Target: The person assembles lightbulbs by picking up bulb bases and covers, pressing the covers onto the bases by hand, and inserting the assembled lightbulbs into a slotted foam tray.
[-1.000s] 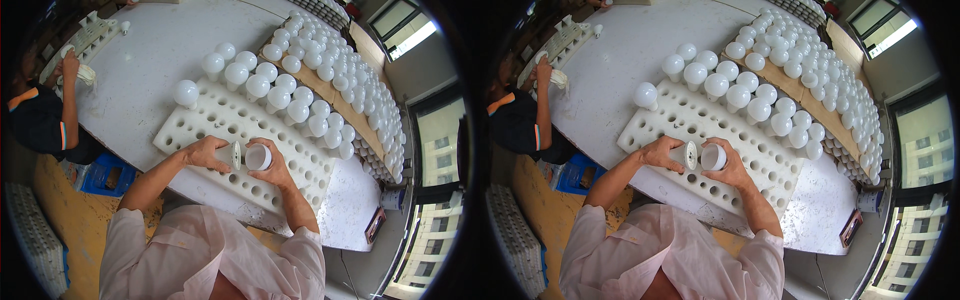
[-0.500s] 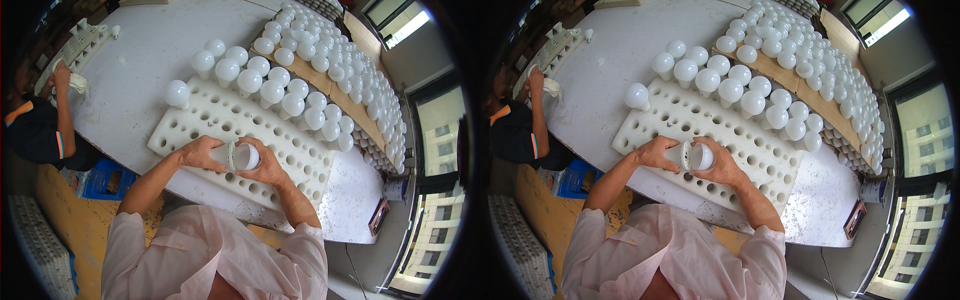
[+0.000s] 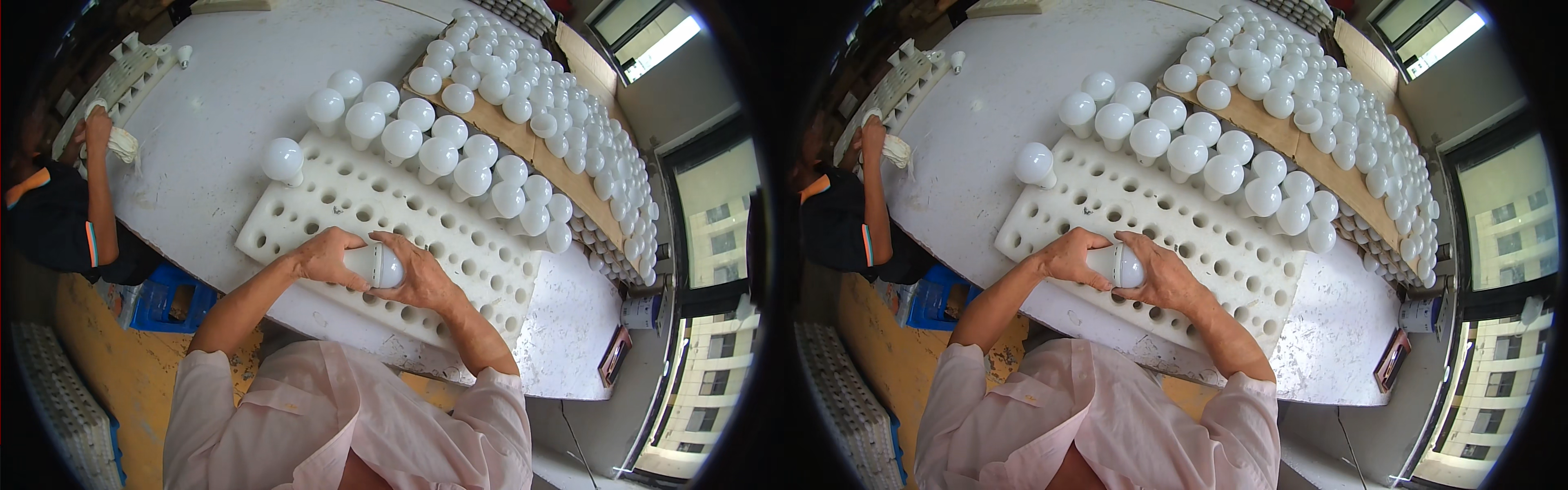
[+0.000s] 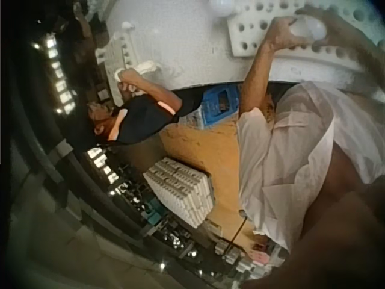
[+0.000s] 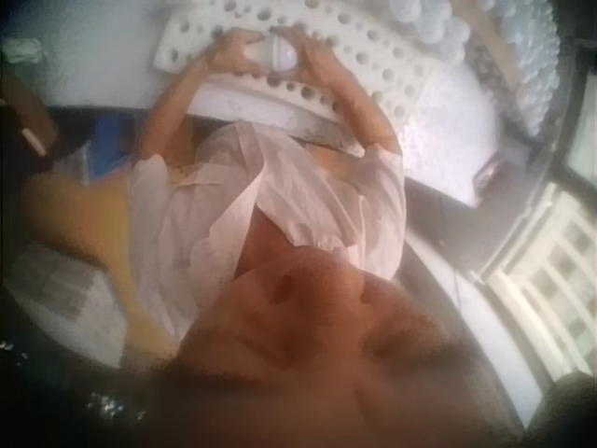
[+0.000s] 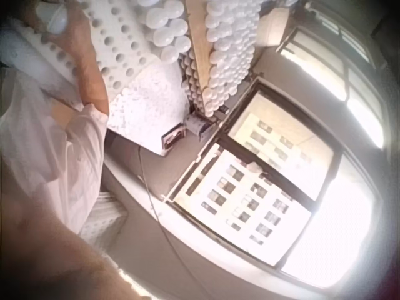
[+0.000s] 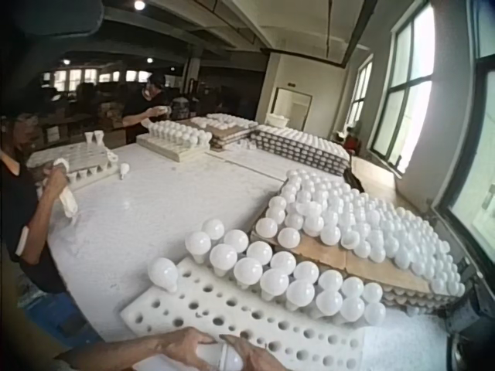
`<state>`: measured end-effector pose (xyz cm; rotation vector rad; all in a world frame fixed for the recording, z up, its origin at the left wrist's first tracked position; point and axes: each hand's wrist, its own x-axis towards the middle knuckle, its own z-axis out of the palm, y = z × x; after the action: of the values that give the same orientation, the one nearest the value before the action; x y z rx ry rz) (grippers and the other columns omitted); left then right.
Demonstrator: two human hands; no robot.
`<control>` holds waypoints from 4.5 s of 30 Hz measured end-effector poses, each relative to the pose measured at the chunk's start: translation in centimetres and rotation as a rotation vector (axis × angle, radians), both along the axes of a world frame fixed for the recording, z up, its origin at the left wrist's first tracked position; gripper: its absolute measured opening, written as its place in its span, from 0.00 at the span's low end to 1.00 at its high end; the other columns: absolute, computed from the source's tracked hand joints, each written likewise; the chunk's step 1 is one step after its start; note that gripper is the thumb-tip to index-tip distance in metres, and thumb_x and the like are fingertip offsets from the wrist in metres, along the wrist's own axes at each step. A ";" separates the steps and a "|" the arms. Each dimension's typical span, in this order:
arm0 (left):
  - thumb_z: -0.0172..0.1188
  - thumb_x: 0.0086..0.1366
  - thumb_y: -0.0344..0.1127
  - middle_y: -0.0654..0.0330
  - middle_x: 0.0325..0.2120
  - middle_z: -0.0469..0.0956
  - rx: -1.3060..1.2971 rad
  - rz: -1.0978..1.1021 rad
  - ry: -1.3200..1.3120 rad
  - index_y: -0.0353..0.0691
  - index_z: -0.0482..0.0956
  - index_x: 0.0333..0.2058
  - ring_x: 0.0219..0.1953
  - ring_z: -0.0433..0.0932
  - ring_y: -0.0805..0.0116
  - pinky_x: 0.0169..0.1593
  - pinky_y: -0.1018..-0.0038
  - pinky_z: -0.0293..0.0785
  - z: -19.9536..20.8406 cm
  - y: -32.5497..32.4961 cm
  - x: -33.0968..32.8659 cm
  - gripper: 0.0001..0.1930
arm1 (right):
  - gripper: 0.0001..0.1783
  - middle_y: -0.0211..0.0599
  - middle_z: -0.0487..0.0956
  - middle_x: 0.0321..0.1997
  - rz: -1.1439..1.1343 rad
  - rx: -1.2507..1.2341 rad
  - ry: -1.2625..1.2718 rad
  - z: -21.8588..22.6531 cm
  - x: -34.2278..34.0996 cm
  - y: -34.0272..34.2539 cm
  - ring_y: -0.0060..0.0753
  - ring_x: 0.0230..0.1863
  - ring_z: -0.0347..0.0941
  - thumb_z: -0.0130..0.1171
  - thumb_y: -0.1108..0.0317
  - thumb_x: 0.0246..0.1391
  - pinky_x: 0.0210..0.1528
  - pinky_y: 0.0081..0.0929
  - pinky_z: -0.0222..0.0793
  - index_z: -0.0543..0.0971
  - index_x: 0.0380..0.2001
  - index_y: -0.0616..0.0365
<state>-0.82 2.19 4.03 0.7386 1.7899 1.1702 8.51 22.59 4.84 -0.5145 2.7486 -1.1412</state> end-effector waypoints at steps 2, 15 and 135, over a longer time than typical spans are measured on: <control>0.77 0.40 0.35 0.58 0.25 0.82 -0.036 -0.017 -0.023 0.30 0.80 0.37 0.28 0.79 0.75 0.34 0.78 0.74 0.1 0.1 0.0 0.25 | 0.48 0.49 0.69 0.57 0.003 -0.024 0.055 -0.4 0.0 0.0 0.52 0.53 0.71 0.74 0.61 0.35 0.56 0.41 0.69 0.61 0.59 0.59; 0.77 0.40 0.54 0.51 0.29 0.81 0.073 -0.171 0.124 0.27 0.79 0.32 0.36 0.80 0.67 0.40 0.72 0.74 0.1 1.2 1.1 0.33 | 0.22 0.39 0.76 0.40 0.103 -0.266 0.707 -1.4 1.2 -1.4 0.39 0.40 0.73 0.68 0.75 0.28 0.39 0.32 0.71 0.78 0.34 0.57; 0.61 0.46 0.31 0.59 0.43 0.81 0.130 0.765 1.252 0.40 0.78 0.33 0.37 0.80 0.65 0.37 0.70 0.70 -6.3 -6.7 2.3 0.12 | 0.27 0.60 0.60 0.65 -0.841 0.545 0.524 7.6 -30.1 21.4 0.60 0.65 0.57 0.69 0.64 0.42 0.65 0.45 0.56 0.77 0.49 0.51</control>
<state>1.46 -4.54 -2.25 1.0058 3.2629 1.4177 -21.58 43.97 12.42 0.5432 3.6623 -0.2548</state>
